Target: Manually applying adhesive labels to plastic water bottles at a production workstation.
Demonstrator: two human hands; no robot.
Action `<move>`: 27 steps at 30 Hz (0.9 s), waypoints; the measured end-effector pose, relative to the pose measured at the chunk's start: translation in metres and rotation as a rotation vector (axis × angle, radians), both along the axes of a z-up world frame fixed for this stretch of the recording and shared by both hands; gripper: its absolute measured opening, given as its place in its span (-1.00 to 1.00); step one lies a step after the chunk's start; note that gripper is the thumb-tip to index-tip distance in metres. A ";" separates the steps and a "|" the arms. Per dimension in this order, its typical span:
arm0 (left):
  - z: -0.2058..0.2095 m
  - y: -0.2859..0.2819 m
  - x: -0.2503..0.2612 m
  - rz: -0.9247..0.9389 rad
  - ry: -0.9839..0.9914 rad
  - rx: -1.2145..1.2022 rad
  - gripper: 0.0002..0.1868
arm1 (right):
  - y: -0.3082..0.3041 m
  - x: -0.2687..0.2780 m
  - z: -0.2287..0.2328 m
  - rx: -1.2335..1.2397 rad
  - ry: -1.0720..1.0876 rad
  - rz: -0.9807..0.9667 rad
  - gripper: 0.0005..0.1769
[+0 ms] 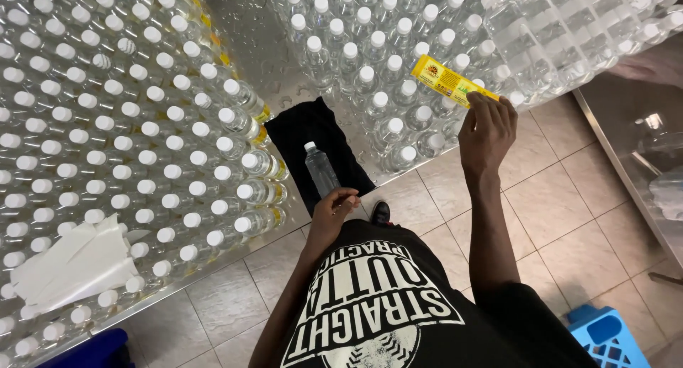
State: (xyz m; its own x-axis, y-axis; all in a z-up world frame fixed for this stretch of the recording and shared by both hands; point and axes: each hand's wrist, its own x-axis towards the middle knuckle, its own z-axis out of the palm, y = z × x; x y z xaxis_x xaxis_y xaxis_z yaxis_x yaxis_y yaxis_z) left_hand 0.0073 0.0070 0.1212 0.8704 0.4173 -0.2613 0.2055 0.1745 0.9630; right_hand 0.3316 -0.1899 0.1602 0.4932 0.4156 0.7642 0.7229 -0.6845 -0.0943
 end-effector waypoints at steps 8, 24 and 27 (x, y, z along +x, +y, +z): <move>0.113 0.014 0.052 0.246 -0.360 0.024 -0.45 | 0.035 -0.113 0.086 0.413 0.924 0.427 -0.71; 0.112 -0.004 0.051 0.415 -0.373 0.070 -0.75 | 0.077 -0.184 0.085 0.302 0.625 0.620 -0.47; 0.110 -0.001 0.046 0.382 -0.384 0.071 -0.79 | 0.077 -0.187 0.096 0.301 0.820 0.590 -0.53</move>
